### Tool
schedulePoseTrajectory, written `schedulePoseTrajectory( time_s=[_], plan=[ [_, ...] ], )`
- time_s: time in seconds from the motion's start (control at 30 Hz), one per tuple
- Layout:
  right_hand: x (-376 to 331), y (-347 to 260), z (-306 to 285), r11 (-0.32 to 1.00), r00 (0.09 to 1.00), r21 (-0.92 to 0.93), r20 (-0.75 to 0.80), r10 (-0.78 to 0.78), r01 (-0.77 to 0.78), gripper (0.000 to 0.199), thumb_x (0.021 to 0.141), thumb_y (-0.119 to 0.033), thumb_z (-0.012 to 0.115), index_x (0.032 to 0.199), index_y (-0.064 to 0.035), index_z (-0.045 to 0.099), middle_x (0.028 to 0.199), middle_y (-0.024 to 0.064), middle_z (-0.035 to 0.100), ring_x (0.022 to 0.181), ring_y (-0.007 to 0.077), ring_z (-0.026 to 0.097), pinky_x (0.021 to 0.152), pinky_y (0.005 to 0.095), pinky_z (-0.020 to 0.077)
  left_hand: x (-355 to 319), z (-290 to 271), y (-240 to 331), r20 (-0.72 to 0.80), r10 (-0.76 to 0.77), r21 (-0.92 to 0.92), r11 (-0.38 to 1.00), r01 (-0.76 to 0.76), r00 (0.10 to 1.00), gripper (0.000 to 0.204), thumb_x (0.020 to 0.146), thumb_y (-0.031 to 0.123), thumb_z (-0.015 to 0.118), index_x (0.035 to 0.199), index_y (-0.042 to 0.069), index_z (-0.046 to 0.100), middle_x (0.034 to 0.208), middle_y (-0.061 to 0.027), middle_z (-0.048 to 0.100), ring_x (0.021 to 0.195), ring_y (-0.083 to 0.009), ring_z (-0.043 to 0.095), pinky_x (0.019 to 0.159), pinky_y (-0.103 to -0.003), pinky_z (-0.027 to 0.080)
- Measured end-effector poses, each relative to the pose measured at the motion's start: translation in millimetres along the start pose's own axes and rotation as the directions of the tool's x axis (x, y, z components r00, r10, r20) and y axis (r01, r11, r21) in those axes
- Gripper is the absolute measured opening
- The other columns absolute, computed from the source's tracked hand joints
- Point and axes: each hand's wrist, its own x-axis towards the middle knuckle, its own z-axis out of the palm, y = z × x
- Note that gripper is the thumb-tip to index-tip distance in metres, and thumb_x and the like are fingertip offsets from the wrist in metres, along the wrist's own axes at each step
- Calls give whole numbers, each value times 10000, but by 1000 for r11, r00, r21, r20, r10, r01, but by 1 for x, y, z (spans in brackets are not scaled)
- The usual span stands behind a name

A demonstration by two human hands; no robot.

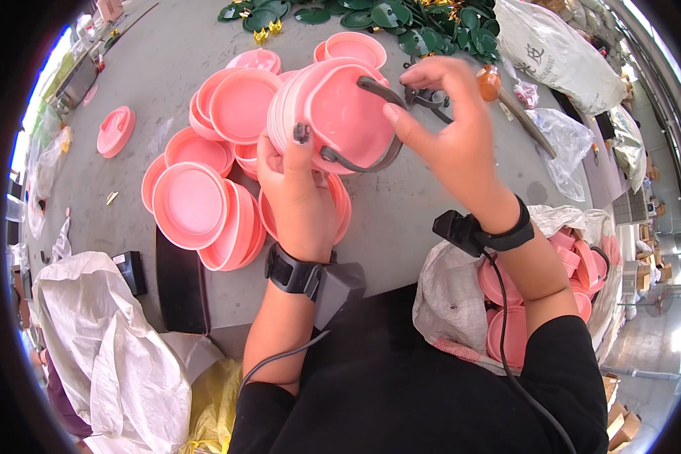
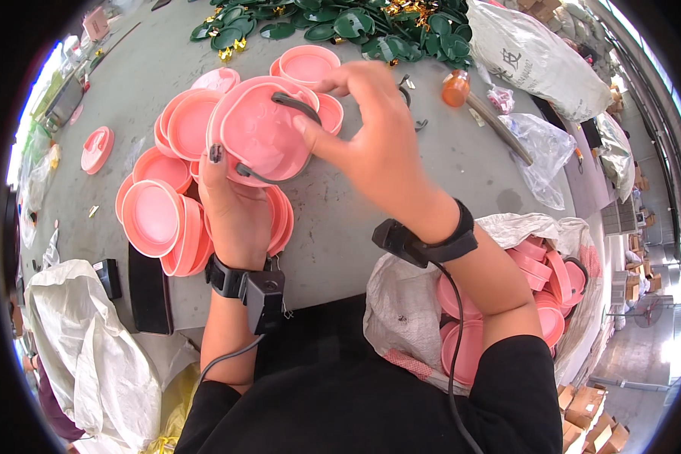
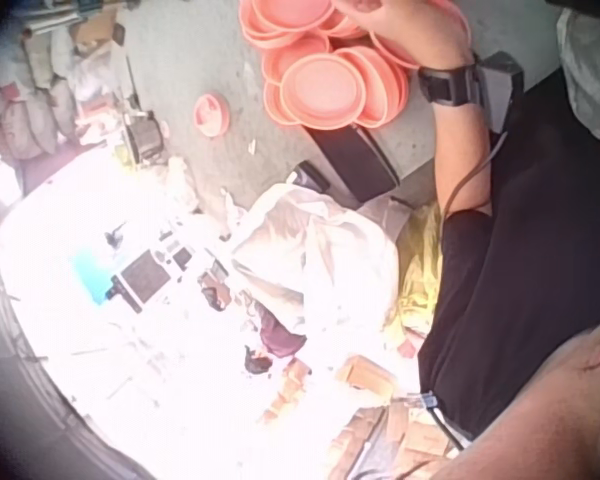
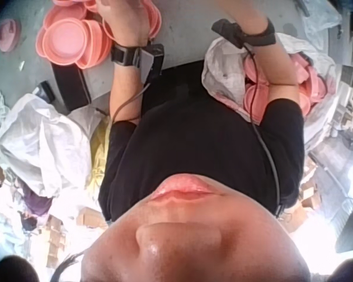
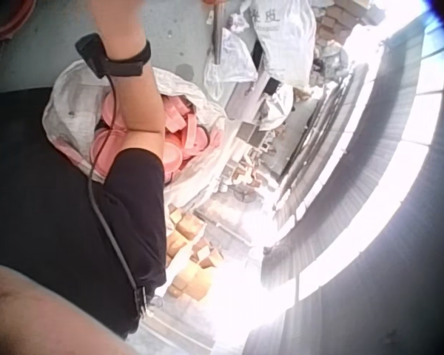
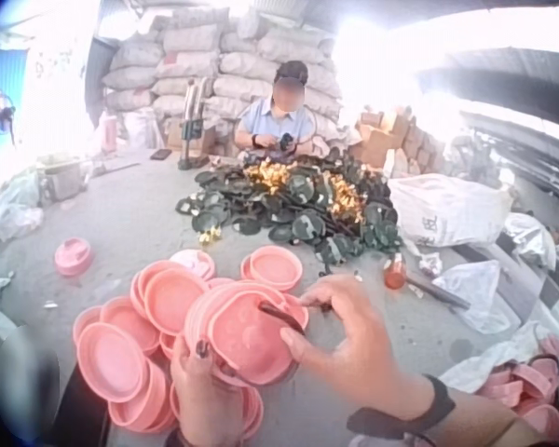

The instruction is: The person assembles plastic bucket-like components by attaching a curved plastic handle to a round plastic base by hand.

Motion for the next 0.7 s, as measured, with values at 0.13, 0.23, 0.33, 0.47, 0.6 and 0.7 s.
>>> schedulePoseTrajectory(
  time_s=[0.13, 0.23, 0.33, 0.47, 0.6, 0.7],
  plan=[
    [-8, 9, 3, 937, 956, 248, 220, 193, -246, 177, 785, -60, 636, 867, 34, 509, 904, 122, 632, 783, 184, 619, 738, 288, 500, -7, 0, -6, 8, 136, 354, 926, -130, 991, 440, 885, 302, 531, 1184, -8, 436, 1144, -95, 535, 1032, -174, 535, 870, -310, 439],
    [-12, 3, 3, 917, 955, 296, 207, 213, -268, 151, 831, -48, 586, 890, 39, 477, 938, 146, 640, 752, 153, 627, 719, 261, 509, -8, 0, -5, 27, 114, 258, 959, -117, 993, 424, 884, 293, 536, 1163, -11, 440, 1135, -94, 534, 1028, -169, 530, 874, -311, 428],
    [-16, 6, 1, 869, 942, 368, 179, 283, -331, 127, 856, -41, 552, 886, 35, 456, 949, 150, 641, 770, 123, 616, 691, 246, 509, -8, 1, -5, -23, 95, 56, 994, -94, 995, 431, 817, 206, 651, 1122, -23, 450, 1050, -101, 566, 897, -132, 569, 723, -251, 488],
    [-9, -3, 1, 720, 900, 548, 179, 396, -426, 137, 856, -32, 547, 953, 40, 482, 958, 121, 641, 814, 106, 605, 675, 231, 499, -11, -2, -9, -15, 124, 114, 986, -122, 992, 428, 810, 197, 655, 1115, -21, 448, 1043, -95, 566, 903, -132, 566, 735, -252, 483],
    [-4, -3, -1, 714, 897, 549, 187, 401, -434, 204, 852, -27, 551, 1038, 48, 516, 969, 105, 638, 839, 104, 601, 707, 233, 496, -12, -1, -10, 12, 164, 132, 978, -164, 986, 427, 817, 189, 642, 1126, -20, 435, 1066, -99, 558, 933, -131, 554, 781, -255, 464],
    [-6, 4, -6, 797, 890, 398, 254, 379, -454, 262, 826, -15, 558, 1081, 47, 540, 987, 94, 636, 880, 109, 602, 743, 241, 494, -10, -1, -11, 15, 95, 114, 989, -96, 995, 431, 829, 211, 627, 1132, -20, 426, 1091, -105, 545, 952, -130, 544, 805, -260, 454]
  ],
)
